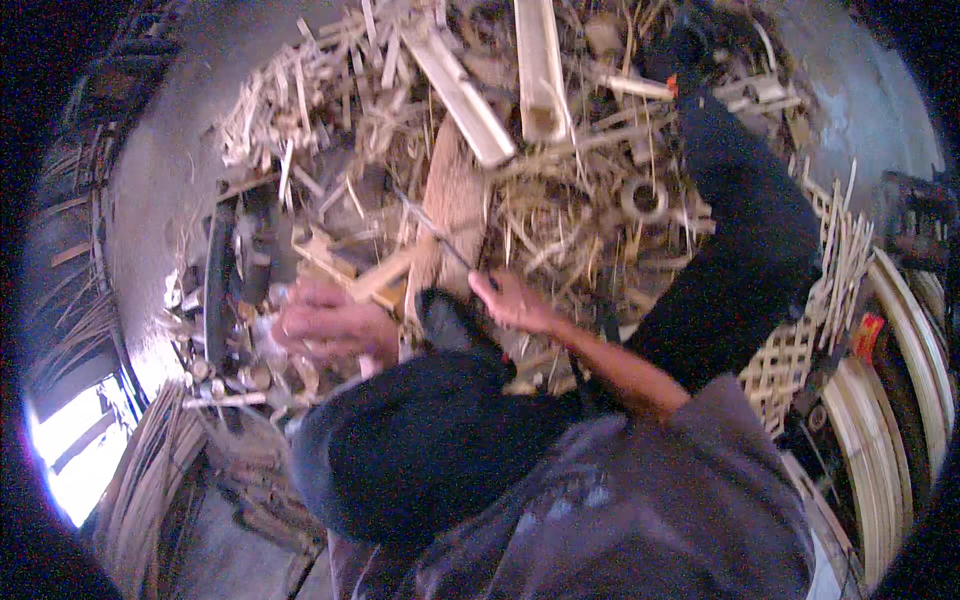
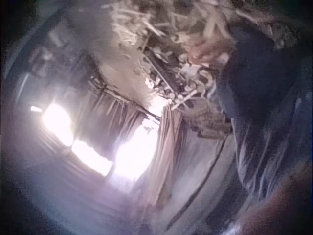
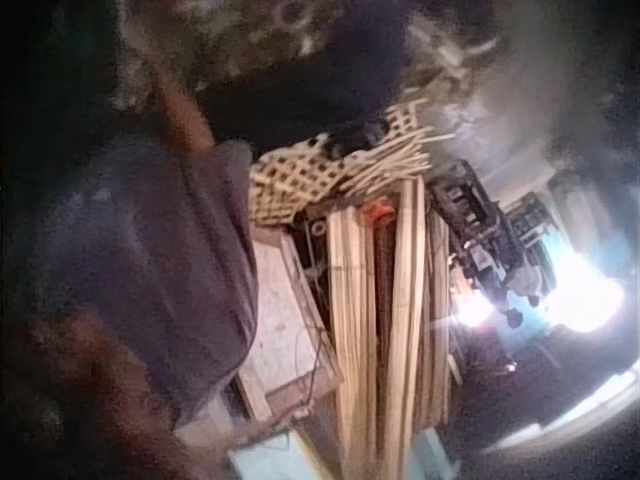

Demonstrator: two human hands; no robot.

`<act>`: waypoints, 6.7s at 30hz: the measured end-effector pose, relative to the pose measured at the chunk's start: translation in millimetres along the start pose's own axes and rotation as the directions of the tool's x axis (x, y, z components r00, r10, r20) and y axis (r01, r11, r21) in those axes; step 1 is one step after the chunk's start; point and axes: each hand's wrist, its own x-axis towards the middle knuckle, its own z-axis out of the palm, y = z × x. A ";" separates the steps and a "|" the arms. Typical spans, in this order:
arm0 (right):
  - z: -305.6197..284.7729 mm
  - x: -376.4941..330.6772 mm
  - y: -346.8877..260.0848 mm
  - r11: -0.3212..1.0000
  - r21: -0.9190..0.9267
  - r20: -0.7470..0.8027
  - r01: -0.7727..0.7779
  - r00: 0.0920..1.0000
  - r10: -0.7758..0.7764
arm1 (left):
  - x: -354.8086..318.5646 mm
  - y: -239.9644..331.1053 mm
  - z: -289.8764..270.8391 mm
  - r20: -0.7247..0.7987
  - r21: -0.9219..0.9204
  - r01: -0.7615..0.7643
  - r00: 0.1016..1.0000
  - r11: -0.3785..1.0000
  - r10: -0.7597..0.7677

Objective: The person sits on the floor and uses a knife to shave thin strips from a piece of wood. They repeatedly hold the wood and pull the knife along its surface to create shavings, which accumulate on the floor.

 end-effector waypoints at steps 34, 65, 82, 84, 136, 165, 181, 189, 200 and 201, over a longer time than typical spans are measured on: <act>-22.4 -15.2 9.0 0.996 -0.057 -0.020 -0.072 0.997 0.071 | 26.0 9.7 -18.6 0.272 -0.191 0.187 0.953 0.964 -0.131; 4.3 -94.2 -130.6 0.910 -0.092 0.130 0.403 0.911 -0.390 | 42.3 -45.3 -90.5 0.669 0.000 0.046 0.743 0.999 -0.034; -9.5 -41.8 2.4 0.960 -0.272 -0.177 0.064 0.977 -0.115 | 46.1 -41.0 -85.3 0.736 -0.045 0.031 0.677 0.998 0.013; -29.3 -25.7 44.1 0.947 -0.320 -0.246 0.024 0.963 -0.108 | 32.0 -25.1 -62.1 0.716 -0.212 0.133 0.696 0.968 0.061; -10.7 -45.2 -58.0 0.937 0.178 0.017 0.300 0.951 -0.308 | -43.5 6.7 9.4 0.885 -0.253 0.966 0.255 0.056 -0.389; -28.2 -53.3 3.7 0.993 -0.108 0.223 -0.038 0.973 0.062 | -46.3 -89.5 -4.0 0.986 -0.113 0.993 0.107 -0.039 -0.125; -68.7 -17.9 -14.0 0.666 -0.715 -0.381 0.213 0.680 -0.626 | -161.7 -179.1 -32.8 0.575 0.028 0.943 -0.287 -0.332 -0.766; -15.7 -34.6 59.0 0.628 -0.770 -0.020 0.112 0.980 -0.199 | -160.4 -192.6 8.5 0.627 -0.037 0.978 -0.136 -0.204 -0.767; -61.6 -25.2 33.0 0.918 -0.306 -0.228 0.252 0.917 -0.328 | -105.3 -174.4 -44.5 0.565 -0.232 0.968 0.217 0.099 -0.796; -68.6 -36.7 12.9 0.894 -0.412 -0.323 0.176 0.889 -0.323 | -98.4 -161.8 -53.2 0.642 -0.234 0.952 0.304 0.197 -0.704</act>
